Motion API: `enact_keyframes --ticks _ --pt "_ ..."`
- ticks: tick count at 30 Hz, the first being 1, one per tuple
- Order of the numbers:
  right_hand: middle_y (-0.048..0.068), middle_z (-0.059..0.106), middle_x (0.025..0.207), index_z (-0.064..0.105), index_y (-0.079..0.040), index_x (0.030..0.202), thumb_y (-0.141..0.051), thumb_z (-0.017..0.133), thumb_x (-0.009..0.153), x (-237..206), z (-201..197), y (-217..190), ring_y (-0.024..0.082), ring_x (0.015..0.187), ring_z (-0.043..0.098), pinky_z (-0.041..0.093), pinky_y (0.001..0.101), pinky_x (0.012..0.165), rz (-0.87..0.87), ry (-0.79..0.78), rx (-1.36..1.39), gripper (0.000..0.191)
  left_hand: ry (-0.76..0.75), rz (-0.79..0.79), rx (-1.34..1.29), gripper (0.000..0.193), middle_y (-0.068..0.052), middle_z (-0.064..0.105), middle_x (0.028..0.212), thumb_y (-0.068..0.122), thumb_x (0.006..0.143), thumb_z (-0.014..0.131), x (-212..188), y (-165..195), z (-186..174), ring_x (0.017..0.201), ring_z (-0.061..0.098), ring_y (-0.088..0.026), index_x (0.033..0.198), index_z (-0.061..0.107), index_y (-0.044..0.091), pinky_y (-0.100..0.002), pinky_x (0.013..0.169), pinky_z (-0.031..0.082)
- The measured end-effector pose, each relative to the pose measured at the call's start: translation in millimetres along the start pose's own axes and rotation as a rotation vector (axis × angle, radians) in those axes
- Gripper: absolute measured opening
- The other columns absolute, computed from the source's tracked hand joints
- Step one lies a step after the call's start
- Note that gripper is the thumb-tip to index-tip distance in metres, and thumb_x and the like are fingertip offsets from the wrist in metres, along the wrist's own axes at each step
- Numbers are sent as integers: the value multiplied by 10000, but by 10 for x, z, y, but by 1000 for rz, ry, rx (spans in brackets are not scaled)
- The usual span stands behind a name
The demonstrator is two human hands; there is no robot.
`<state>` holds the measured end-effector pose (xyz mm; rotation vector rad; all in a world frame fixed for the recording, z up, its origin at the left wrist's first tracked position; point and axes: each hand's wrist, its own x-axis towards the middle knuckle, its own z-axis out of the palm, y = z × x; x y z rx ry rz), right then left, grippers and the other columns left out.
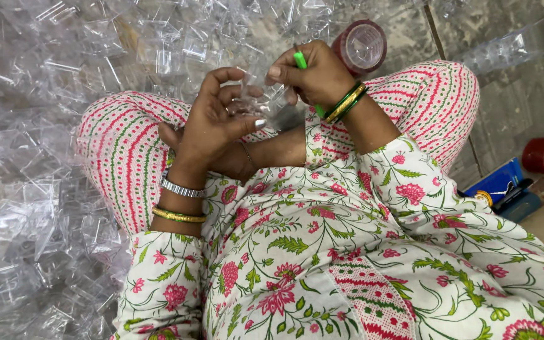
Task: The person sits cross-legged on the floor surrounded by piles of clear plastic boxes and folds flat transparent plastic pieces into box shapes, pressing the sides and creases by hand. They set completed boxes aside and pick up new flat pieces, with a roll of tape and a green marker lying nearby.
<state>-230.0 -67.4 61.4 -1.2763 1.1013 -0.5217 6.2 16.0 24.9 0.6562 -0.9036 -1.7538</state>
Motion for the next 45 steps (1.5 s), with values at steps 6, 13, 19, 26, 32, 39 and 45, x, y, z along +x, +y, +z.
enact_keyframes --ticks 6,13,19,26,32,39,45 --pt "36 642 558 771 -12 936 -255 739 963 -9 14 -30 60 362 482 314 223 336 133 16 60 246 -4 16 -23 356 -169 641 1278 -136 906 749 14 -106 -74 1135 703 -230 1107 503 27 -384 995 623" --pt "14 769 807 768 -10 978 -214 744 967 61 45 145 55 534 614 480 219 480 -44 15 -36 205 22 38 30 383 -151 667 1248 -100 924 739 -8 -47 -37 1113 693 -189 1172 481 40 -328 942 620" --pt "40 765 750 798 -80 924 -260 720 985 269 -220 282 131 612 725 562 306 570 -109 262 -435 206 116 -199 54 527 -117 645 1097 -10 941 720 44 45 34 922 665 -180 1399 466 55 -315 778 609" --pt "188 725 922 768 -103 909 -406 915 681 345 -350 537 382 872 701 542 507 802 222 172 -1150 407 47 -71 81 619 -114 610 1233 -82 864 749 50 42 -2 1130 643 -192 1370 423 63 -357 981 593" --pt "178 740 927 769 -101 947 -318 919 681 476 -176 801 378 869 698 545 492 782 67 277 -1070 375 64 -40 69 647 -104 572 1314 -98 820 753 42 5 -29 1209 595 -227 1341 419 90 -388 996 607" --pt "134 753 853 802 -108 939 -203 858 826 427 -386 690 289 765 728 562 415 704 -18 520 -876 157 172 -9 280 676 -107 579 1280 -44 831 802 73 -66 -59 1176 584 -191 1398 452 70 -338 981 599" --pt "24 749 954 733 12 1049 66 694 994 182 -295 276 87 870 723 620 248 811 -438 233 -13 87 333 -90 432 631 -85 599 1132 25 811 829 156 -144 -37 971 617 -137 1362 522 52 -281 819 596"
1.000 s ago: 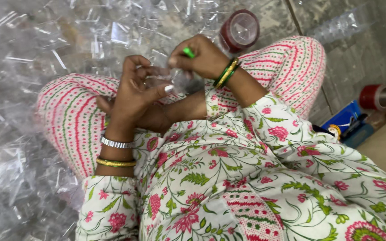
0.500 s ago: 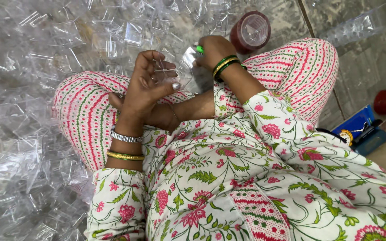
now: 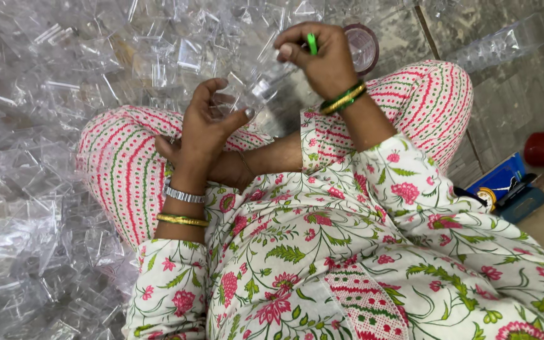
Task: The person sits cross-legged on the floor surrounded by piles of clear plastic boxes and folds flat transparent plastic pieces into box shapes, pressing the sides and creases by hand. They set completed boxes aside and pick up new flat pieces, with a roll of tape and a green marker lying nearby.
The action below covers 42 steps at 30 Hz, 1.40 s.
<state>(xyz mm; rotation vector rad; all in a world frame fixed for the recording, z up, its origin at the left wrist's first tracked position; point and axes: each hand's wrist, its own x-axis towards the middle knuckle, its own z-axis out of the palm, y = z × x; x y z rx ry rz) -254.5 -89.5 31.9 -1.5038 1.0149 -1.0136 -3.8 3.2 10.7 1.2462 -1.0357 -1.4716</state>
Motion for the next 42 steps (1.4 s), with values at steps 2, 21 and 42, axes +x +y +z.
enact_keyframes --ticks 2,21,42 --pt "48 747 1004 735 8 1076 49 708 1003 -40 53 -114 107 910 725 614 265 827 -49 -65 -38 89 19 -14 29 612 -78 613 1103 41 811 844 -8 -13 2 911 615 -135 1335 528 46 -276 786 588" --pt "213 712 901 798 -144 902 -192 784 786 184 -1094 186 410 859 694 550 512 804 391 275 -1271 127 31 4 -49 533 -91 616 1176 -21 906 759 0 -33 -37 1004 638 -122 1370 497 -9 -243 865 573" --pt "157 741 941 824 -202 985 -112 723 812 48 -669 166 380 893 704 562 492 809 197 85 -1246 220 75 59 -110 558 -139 604 1249 -52 882 756 -45 -32 -55 1065 641 -184 1332 437 37 -314 930 582"
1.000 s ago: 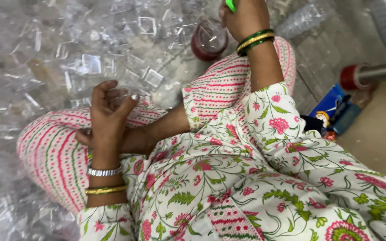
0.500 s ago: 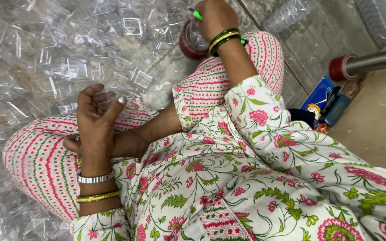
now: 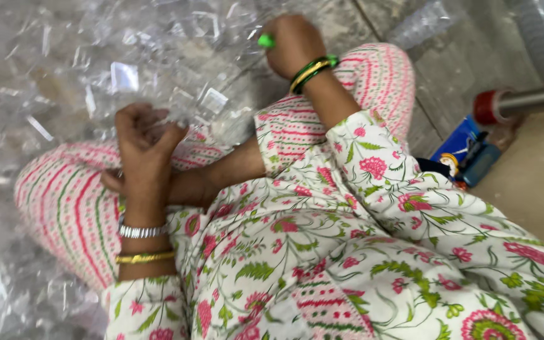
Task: The person sits cross-legged on the floor surrounded by piles of clear plastic boxes and folds flat transparent plastic pieces into box shapes, pressing the sides and creases by hand. They set completed boxes aside and pick up new flat pieces, with a roll of tape and a green marker lying nearby.
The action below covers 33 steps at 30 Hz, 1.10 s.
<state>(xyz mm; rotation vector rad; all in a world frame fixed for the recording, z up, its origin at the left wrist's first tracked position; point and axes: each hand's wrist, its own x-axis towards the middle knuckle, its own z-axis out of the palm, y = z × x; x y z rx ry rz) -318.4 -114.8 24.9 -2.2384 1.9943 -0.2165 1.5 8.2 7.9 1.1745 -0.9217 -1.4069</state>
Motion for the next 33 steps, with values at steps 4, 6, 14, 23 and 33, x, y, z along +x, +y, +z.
enact_keyframes --ticks 4,6,14,23,33 --pt "181 731 922 769 -134 1012 -325 846 763 -201 503 -657 396 873 687 531 511 769 -194 -175 246 323 37 1 -18 572 -142 592 1217 -36 863 785 31 -35 8 1048 632 -189 1315 441 33 -326 915 588" --pt "152 738 919 762 -127 978 -375 897 716 -207 642 -816 363 868 697 537 477 773 -150 -280 280 385 42 -7 -27 577 -145 587 1209 -22 869 800 34 -51 12 1039 625 -183 1318 442 29 -323 912 588" --pt "59 780 926 750 -40 1096 -94 735 917 -122 311 -713 152 868 763 602 304 824 -128 -389 991 188 53 -108 334 652 -85 636 1106 70 823 847 40 11 55 908 628 -157 1363 483 43 -288 745 572" --pt "104 781 1039 733 -14 1230 -130 686 1037 -184 -341 -822 150 989 756 594 313 941 -504 -700 1233 231 -174 2 9 949 -74 611 1051 -37 808 807 -61 153 64 862 562 -109 1626 347 110 -251 755 505" --pt "128 717 1276 762 -136 1269 -154 799 931 136 566 -978 262 1139 703 573 368 970 -535 -51 687 340 -293 109 -277 826 -68 464 1478 -120 794 727 -74 224 8 1342 534 -210 1516 372 66 -371 1073 564"
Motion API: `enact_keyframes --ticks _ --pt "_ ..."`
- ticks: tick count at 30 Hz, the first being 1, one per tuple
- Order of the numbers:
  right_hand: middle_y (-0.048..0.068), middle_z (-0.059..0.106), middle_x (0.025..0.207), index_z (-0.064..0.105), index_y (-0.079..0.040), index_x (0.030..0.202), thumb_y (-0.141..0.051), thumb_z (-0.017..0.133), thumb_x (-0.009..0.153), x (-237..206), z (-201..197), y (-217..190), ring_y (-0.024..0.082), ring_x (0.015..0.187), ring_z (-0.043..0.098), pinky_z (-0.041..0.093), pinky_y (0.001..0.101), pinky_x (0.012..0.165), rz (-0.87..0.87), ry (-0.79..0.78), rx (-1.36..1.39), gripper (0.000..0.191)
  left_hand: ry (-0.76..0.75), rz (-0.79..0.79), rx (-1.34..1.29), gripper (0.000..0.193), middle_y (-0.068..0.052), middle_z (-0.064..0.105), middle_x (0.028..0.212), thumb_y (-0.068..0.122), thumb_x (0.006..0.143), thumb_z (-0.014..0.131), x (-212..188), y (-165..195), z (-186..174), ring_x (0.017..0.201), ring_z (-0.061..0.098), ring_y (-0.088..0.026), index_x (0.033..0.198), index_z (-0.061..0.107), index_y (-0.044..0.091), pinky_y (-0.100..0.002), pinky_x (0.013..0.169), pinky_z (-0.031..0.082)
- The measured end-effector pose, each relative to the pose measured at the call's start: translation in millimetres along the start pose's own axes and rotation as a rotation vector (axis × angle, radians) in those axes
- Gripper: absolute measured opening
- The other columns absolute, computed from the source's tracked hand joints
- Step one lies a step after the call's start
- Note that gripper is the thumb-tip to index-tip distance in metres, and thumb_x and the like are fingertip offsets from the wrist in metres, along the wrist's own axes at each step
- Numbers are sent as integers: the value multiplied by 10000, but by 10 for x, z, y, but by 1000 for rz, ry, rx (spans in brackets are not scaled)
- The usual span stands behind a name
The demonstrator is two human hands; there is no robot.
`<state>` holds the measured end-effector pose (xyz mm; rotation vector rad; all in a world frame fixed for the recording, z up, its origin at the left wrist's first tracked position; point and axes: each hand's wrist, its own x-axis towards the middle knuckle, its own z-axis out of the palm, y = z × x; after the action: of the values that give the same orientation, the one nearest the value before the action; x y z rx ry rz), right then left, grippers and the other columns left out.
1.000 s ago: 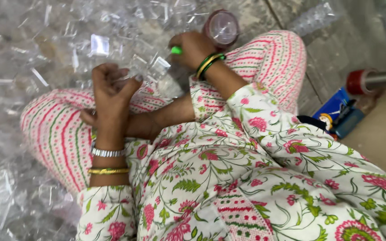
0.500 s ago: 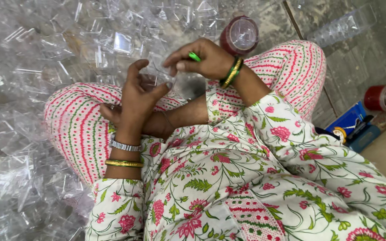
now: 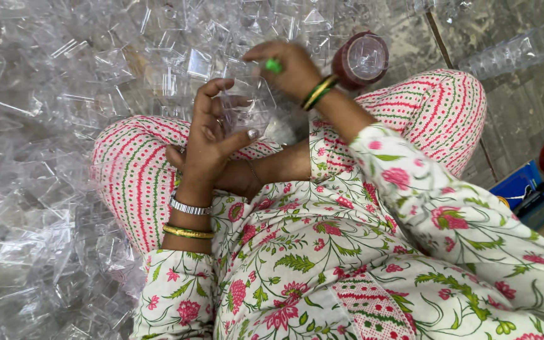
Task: The person sits cross-legged on the floor surrounded by piles of clear plastic boxes and folds flat transparent plastic pieces into box shapes, pressing the sides and creases by hand. They set completed boxes aside and pick up new flat pieces, with a roll of tape and a green marker lying nearby.
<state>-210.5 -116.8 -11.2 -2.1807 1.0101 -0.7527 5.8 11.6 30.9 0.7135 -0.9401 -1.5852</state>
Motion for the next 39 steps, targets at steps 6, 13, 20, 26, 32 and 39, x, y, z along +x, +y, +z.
enact_keyframes --ticks 6,13,20,26,32,39 --pt "63 667 1306 734 -230 1241 -103 775 790 -140 305 -26 313 1055 686 554 431 828 122 -194 -424 470 3 4 -34 829 -94 493 1447 -81 819 725 -15 72 17 1330 546 -217 1541 345 70 -379 1091 557" --pt "100 732 996 762 -160 1022 -180 842 682 -206 138 162 320 914 692 554 433 770 265 -85 -378 351 201 -14 -41 563 -91 501 1452 132 981 671 -43 -30 -46 1256 592 -201 1479 422 44 -336 995 567" --pt "202 772 898 720 32 1040 -149 639 845 -98 -519 -27 88 379 457 336 271 354 687 177 809 278 381 -157 365 476 -77 542 1041 190 1008 792 87 -256 -75 905 499 -150 1376 564 -7 -271 780 446" --pt "201 780 1021 738 83 1089 -169 597 892 -86 -806 -453 53 395 416 327 234 389 426 -205 884 349 133 -99 384 612 -47 631 1067 126 889 815 33 -145 53 956 613 -130 1407 507 20 -272 841 530" --pt "105 591 772 786 11 1160 -310 670 1008 -134 -392 -273 59 569 537 446 215 559 508 -157 734 374 -19 82 181 763 -117 505 1542 7 950 766 -1 -22 67 1445 494 -207 1599 364 4 -333 1214 427" --pt "69 744 1219 682 -53 1262 -184 719 942 -257 640 -136 168 1115 701 587 342 969 583 -230 1012 347 -6 23 7 703 -114 580 1383 -5 921 741 -59 85 43 1303 586 -201 1524 381 32 -347 1127 502"
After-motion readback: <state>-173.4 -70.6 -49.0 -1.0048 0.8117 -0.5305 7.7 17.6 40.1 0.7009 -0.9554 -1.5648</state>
